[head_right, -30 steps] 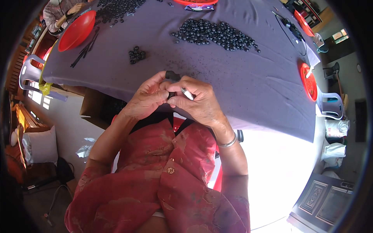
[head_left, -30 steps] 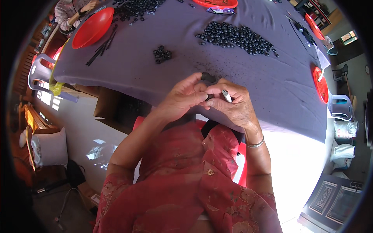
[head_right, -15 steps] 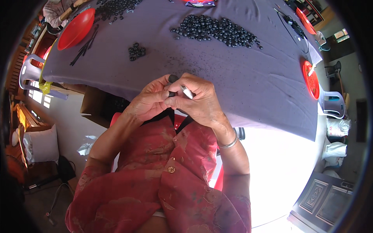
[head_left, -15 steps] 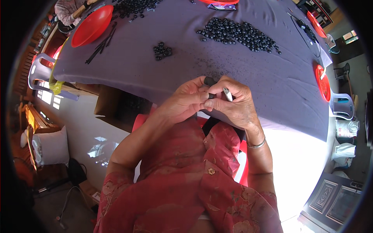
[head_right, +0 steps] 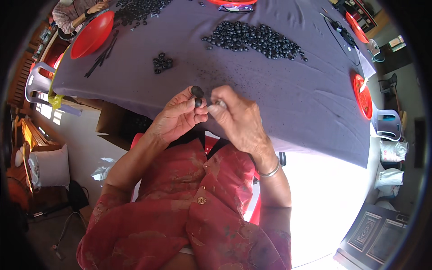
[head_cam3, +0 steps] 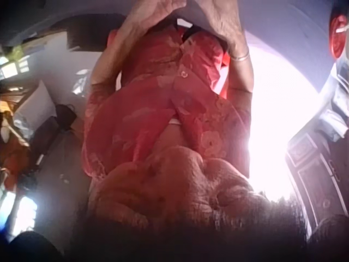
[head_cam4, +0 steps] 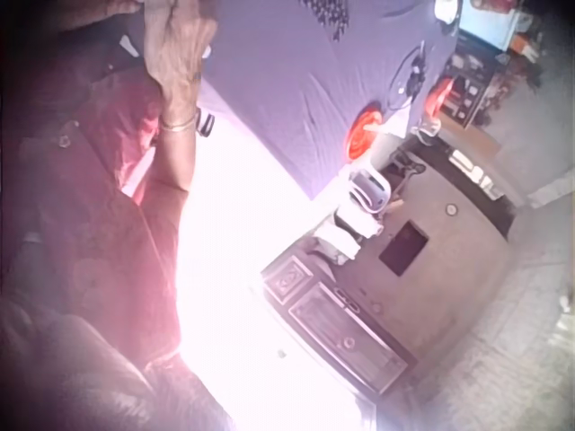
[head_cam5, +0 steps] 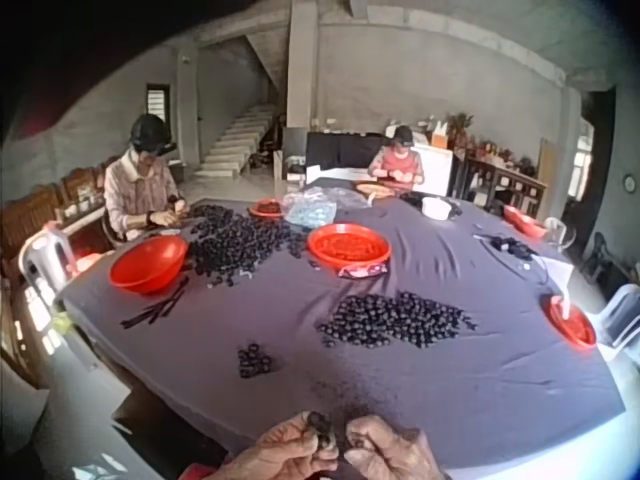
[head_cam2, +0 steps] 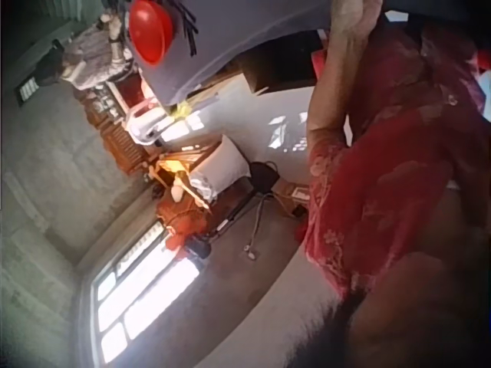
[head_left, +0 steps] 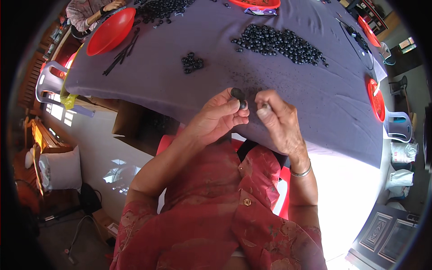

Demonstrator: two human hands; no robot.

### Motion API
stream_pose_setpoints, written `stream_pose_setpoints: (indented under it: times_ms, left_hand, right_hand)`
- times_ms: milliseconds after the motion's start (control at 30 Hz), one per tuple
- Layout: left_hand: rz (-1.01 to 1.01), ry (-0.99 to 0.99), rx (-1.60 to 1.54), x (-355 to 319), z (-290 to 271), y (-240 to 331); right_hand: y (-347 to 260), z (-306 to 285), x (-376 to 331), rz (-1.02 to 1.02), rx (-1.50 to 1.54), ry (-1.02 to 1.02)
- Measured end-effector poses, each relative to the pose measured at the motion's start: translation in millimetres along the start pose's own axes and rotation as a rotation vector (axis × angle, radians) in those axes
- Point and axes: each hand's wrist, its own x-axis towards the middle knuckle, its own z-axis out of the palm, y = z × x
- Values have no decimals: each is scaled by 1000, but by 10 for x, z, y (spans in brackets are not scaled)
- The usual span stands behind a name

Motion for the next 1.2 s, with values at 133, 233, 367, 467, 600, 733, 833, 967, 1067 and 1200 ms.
stream_pose_setpoints:
  times_ms: [133, 233, 367, 467, 600, 733, 833, 967, 1067, 1200]
  left_hand:
    - [31, 12, -12, -6, -12, 7]
    - [57, 19, 1, -6, -18, 1]
    - [40, 14, 1, 7, -25, 1]
    - [39, 6, 10, 17, -40, 3]
    - [12, -22, -17, 20, -74, -7]
    - [16, 25, 13, 6, -59, -6]
    - [-3, -15, 81, 3, -64, 28]
    - [-63, -4, 223, -27, -38, -51]
    - [-197, -15, 283, -38, 9, -189]
    - [-44, 57, 176, 8, 22, -18]
  right_hand:
    - [-7, 92, 18, -260, -245, -44]
    - [-25, 131, 18, -294, -439, -11]
    - [4, 130, 28, -298, -435, 2]
    - [59, 139, 42, -292, -371, -2]
    - [93, 150, 50, -283, -269, 10]
    - [93, 125, 34, -266, -284, -9]
    - [78, 126, 25, -219, -244, -38]
    - [116, 107, 109, -91, -208, 91]
    - [197, -108, 133, 127, -236, 201]
    - [281, -193, 100, 160, -163, 90]
